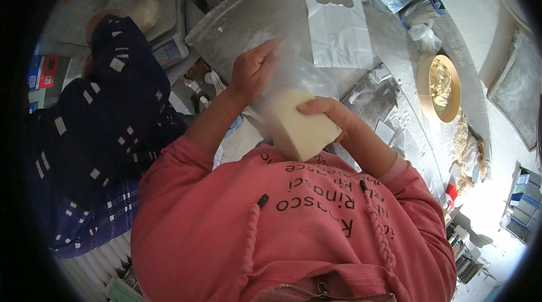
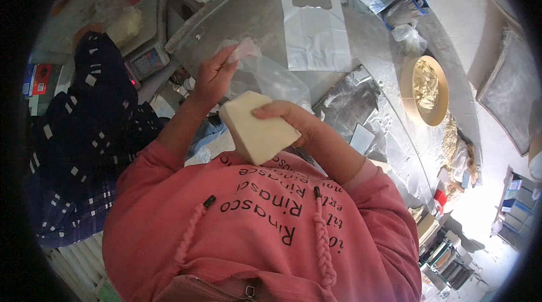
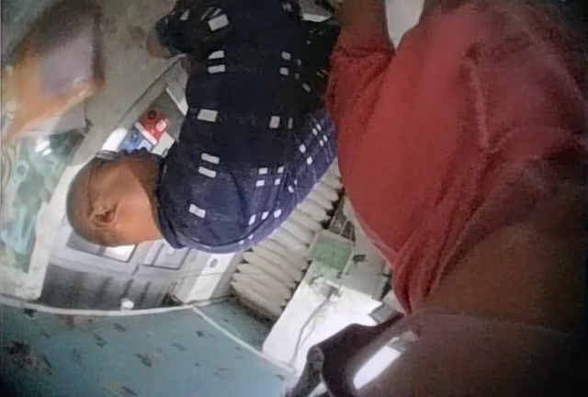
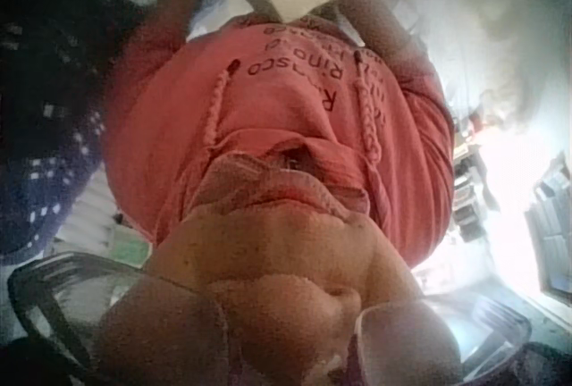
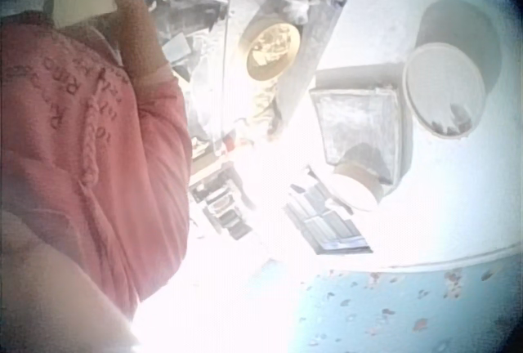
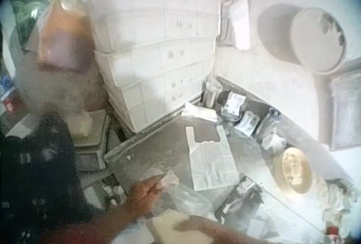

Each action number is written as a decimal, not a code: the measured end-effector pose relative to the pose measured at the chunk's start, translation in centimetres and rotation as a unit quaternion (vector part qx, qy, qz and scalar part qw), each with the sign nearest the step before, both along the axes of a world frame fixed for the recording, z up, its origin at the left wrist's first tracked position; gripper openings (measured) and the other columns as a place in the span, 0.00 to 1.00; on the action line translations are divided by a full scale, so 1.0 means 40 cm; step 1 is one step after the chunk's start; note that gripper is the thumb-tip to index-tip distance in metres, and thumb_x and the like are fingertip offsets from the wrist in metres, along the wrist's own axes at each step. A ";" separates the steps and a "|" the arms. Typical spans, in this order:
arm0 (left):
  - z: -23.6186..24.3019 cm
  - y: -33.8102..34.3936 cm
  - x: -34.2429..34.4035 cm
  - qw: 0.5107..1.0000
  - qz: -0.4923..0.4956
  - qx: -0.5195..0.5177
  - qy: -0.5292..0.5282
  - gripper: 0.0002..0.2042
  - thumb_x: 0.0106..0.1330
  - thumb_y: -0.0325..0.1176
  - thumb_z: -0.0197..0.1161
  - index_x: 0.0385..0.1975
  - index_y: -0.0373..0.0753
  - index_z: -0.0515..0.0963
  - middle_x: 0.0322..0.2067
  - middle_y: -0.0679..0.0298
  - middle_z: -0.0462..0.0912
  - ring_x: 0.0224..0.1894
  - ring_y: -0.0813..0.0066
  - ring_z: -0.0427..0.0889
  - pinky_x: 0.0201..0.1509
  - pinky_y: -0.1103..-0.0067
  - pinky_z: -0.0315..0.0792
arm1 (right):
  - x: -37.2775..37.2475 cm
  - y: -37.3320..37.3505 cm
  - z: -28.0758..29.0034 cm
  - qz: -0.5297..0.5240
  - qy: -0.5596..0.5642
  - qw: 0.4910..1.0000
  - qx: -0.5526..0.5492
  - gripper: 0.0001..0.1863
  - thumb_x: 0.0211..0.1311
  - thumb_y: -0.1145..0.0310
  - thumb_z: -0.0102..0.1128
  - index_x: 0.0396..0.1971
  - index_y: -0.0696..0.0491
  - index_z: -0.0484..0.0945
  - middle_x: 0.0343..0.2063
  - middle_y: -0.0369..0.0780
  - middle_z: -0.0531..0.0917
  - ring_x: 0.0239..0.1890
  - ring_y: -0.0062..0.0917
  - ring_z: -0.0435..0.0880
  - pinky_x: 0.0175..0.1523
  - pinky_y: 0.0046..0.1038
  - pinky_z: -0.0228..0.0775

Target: The person repeatedly picks up rectangular blocks of a pale food item, wraps each one in a thin sheet, and places the wrapped units into a clear plastic bag. The person also uses a blue-handled scraper to separate or trim the blocks on the table. A second person is visible in the background handling similar items.

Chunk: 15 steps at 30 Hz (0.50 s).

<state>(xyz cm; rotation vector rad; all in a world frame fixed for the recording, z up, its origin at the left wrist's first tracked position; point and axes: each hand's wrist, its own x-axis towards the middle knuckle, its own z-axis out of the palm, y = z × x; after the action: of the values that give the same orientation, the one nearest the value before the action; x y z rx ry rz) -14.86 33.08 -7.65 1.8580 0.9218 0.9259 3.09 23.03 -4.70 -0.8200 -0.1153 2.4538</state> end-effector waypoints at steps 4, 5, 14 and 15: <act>0.024 -0.009 -0.024 0.996 -0.059 -0.031 -0.061 0.15 0.64 0.30 0.49 0.50 0.35 0.71 0.37 0.56 0.80 0.36 0.74 0.78 0.41 0.80 0.70 | -0.029 0.027 -0.048 -0.146 0.077 0.985 -0.050 0.25 0.57 0.60 0.53 0.52 0.55 0.66 0.44 0.45 0.77 0.44 0.35 0.78 0.50 0.38 0.70; 0.026 -0.017 -0.029 0.997 -0.062 -0.017 -0.050 0.15 0.64 0.30 0.49 0.50 0.35 0.71 0.38 0.56 0.79 0.37 0.74 0.78 0.42 0.80 0.70 | -0.033 0.040 -0.064 -0.195 0.058 0.978 -0.044 0.24 0.58 0.59 0.51 0.52 0.55 0.66 0.46 0.45 0.76 0.46 0.36 0.77 0.52 0.40 0.68; 0.006 -0.007 -0.050 0.987 0.109 -0.108 -0.046 0.18 0.66 0.33 0.49 0.54 0.35 0.66 0.39 0.60 0.79 0.31 0.77 0.71 0.40 0.79 0.68 | 0.038 0.181 -0.206 -0.171 -0.514 0.818 0.193 0.29 0.48 0.54 0.57 0.47 0.58 0.69 0.39 0.47 0.79 0.41 0.42 0.79 0.48 0.41 0.69; 0.015 -0.009 -0.051 0.982 0.169 -0.081 -0.032 0.19 0.66 0.34 0.49 0.55 0.34 0.65 0.38 0.62 0.79 0.26 0.78 0.68 0.37 0.79 0.68 | 0.039 0.183 -0.217 -0.064 -0.650 0.718 0.241 0.31 0.44 0.54 0.60 0.46 0.59 0.69 0.36 0.47 0.79 0.39 0.41 0.80 0.47 0.39 0.70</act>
<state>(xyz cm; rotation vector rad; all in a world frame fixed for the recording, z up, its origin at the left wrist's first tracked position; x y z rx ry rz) -16.91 32.73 -7.06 1.5522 1.2584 1.0709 4.64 30.37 -13.37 -1.9872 -1.0844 1.1376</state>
